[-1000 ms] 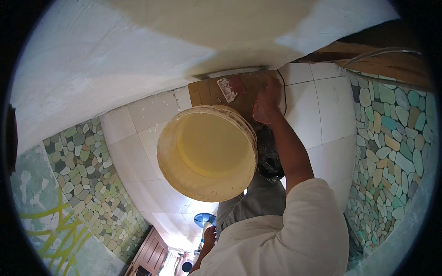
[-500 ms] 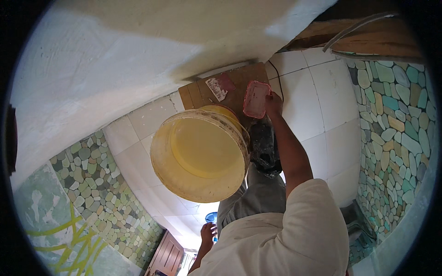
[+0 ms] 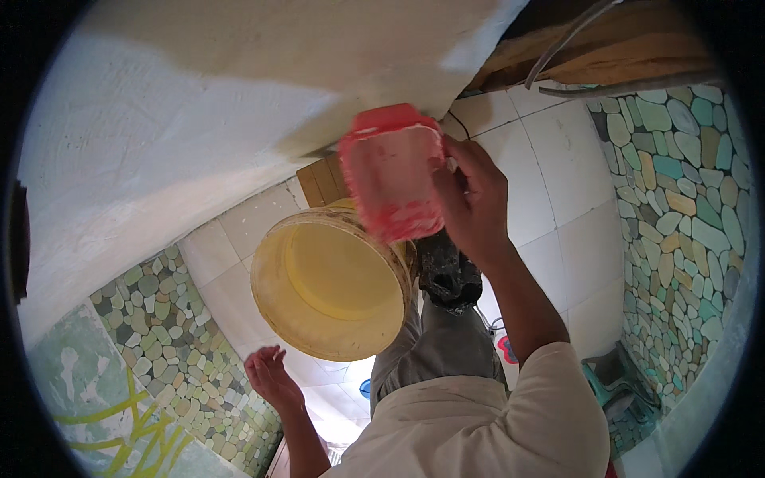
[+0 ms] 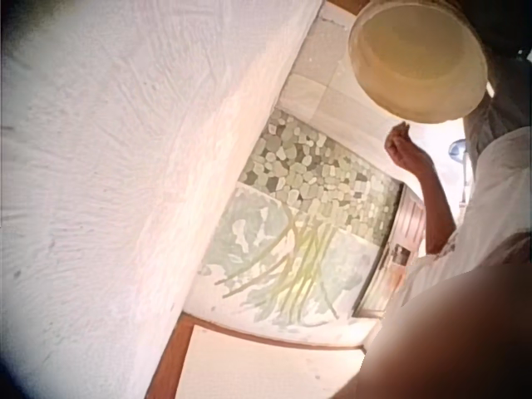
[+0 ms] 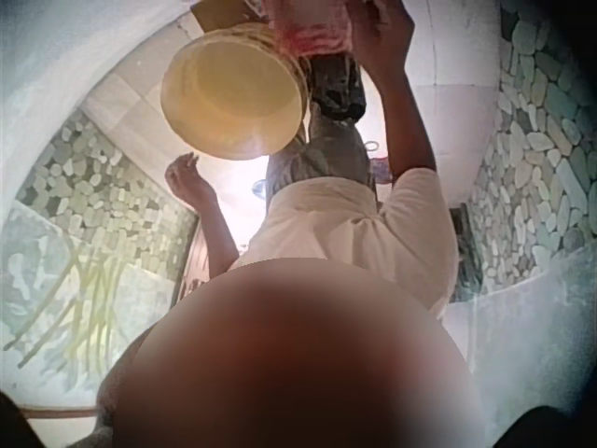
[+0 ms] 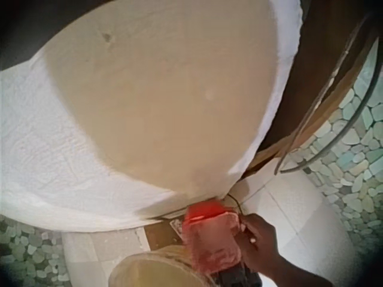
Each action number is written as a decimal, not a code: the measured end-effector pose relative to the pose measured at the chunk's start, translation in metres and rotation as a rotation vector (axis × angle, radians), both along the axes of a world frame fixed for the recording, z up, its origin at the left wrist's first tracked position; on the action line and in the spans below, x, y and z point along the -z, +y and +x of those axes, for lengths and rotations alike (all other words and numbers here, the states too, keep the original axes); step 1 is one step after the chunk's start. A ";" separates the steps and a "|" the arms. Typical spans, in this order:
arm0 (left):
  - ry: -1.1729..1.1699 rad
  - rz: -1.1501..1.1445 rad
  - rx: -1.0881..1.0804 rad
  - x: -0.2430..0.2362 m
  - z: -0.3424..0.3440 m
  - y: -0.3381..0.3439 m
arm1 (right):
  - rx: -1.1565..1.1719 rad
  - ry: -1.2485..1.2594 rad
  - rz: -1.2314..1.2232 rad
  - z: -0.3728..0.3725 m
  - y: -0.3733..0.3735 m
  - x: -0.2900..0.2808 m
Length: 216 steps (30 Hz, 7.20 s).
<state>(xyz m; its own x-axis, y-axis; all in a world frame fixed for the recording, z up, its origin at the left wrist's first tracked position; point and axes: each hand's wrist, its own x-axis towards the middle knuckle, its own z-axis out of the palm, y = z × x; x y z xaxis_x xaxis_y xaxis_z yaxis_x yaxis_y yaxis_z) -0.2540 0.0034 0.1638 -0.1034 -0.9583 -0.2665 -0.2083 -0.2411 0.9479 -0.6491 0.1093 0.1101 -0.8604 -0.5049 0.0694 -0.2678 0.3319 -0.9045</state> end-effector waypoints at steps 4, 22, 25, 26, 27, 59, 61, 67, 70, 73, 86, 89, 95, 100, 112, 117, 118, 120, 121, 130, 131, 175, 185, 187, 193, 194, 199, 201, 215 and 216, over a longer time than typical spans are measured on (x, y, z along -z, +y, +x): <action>0.231 0.180 0.364 -0.023 -0.089 -0.016 | -0.218 -0.219 -0.257 0.017 -0.015 -0.050; 0.394 0.555 0.092 0.008 -0.008 -0.005 | -0.497 -0.271 -0.301 0.055 -0.089 0.038; 0.379 0.580 0.075 0.019 0.010 0.006 | -0.419 0.136 0.093 0.014 -0.117 0.181; 0.363 0.603 0.075 0.022 0.017 0.008 | -0.522 0.136 0.313 0.008 -0.124 0.229; 0.364 0.600 0.066 0.023 0.023 0.011 | -0.626 0.133 0.527 0.007 -0.130 0.261; 0.411 0.683 0.052 0.029 0.085 0.031 | -0.953 0.595 0.798 0.009 -0.139 0.322; 0.452 0.707 0.082 0.034 0.084 0.034 | -0.950 0.569 0.804 0.010 -0.137 0.319; 0.405 0.706 0.086 0.031 0.073 0.031 | -0.916 0.465 0.719 -0.006 -0.106 0.318; 0.520 0.733 0.087 0.032 0.073 0.031 | -0.905 0.468 0.644 -0.025 -0.079 0.309; 0.748 0.781 -0.100 0.027 0.052 0.027 | -0.726 0.360 0.626 -0.037 -0.040 0.297; 0.695 0.751 -0.085 0.025 0.052 0.032 | -0.642 0.432 0.689 0.011 -0.070 0.324; 0.660 0.751 -0.099 0.025 0.049 0.033 | -0.816 0.448 0.609 0.028 -0.099 0.330; 0.420 0.699 0.023 0.028 0.068 0.041 | -0.892 0.592 0.606 0.027 -0.112 0.349; 0.665 0.798 -0.195 0.028 0.067 0.040 | -1.003 0.671 0.606 0.037 -0.119 0.359; 0.316 0.811 0.103 0.048 0.001 0.015 | -0.601 0.080 0.509 0.028 -0.102 0.264; 0.390 0.822 0.129 0.060 -0.004 0.013 | -0.275 -0.451 0.173 0.019 -0.046 0.157; 0.402 0.821 0.129 0.058 -0.002 0.013 | -0.248 -0.503 0.143 0.030 -0.041 0.106; 0.379 0.784 0.173 0.054 -0.006 0.012 | -0.276 -0.602 -0.056 0.042 -0.014 0.051; 0.393 0.783 0.185 0.053 -0.003 0.012 | -0.271 -0.584 -0.057 0.055 -0.005 0.023; 0.329 0.476 0.414 0.010 0.018 0.002 | -0.690 -0.114 0.223 0.212 -0.016 -0.110; 0.338 0.435 0.428 0.002 0.021 0.002 | -0.681 -0.099 0.218 0.224 -0.017 -0.115; 0.467 -0.029 0.554 -0.087 0.046 -0.014 | -0.711 0.075 0.142 0.304 -0.072 -0.211; 0.450 -0.067 0.627 -0.091 0.026 -0.016 | -0.827 0.147 0.249 0.293 -0.054 -0.216; 0.458 -0.036 0.590 -0.084 0.026 -0.017 | -0.754 0.324 0.226 0.288 -0.049 -0.229; 0.557 0.107 0.445 -0.050 0.019 -0.018 | -0.632 0.234 -0.076 0.233 -0.034 -0.241; 0.561 0.127 0.464 -0.047 0.016 -0.016 | -0.654 0.236 -0.078 0.223 -0.032 -0.237; 0.423 0.221 0.446 -0.024 0.002 -0.008 | -0.619 -0.006 0.047 0.191 -0.035 -0.194; 0.352 0.253 0.414 -0.017 -0.006 -0.006 | -0.657 0.093 0.031 0.187 -0.041 -0.152; 0.268 0.156 0.435 -0.026 -0.049 0.017 | -0.773 0.001 0.116 0.196 -0.078 -0.083; 0.277 0.155 0.419 -0.025 -0.049 0.017 | -0.855 -0.052 0.185 0.196 -0.077 -0.084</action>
<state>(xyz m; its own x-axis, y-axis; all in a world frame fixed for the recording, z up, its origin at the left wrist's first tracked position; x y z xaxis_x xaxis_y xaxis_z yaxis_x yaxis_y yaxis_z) -0.3032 0.0201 0.1884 -0.5557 -0.7714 -0.3100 -0.0638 -0.3322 0.9410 -0.4533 0.0322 0.1937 -0.1816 -0.9776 -0.1064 -0.4518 0.1791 -0.8740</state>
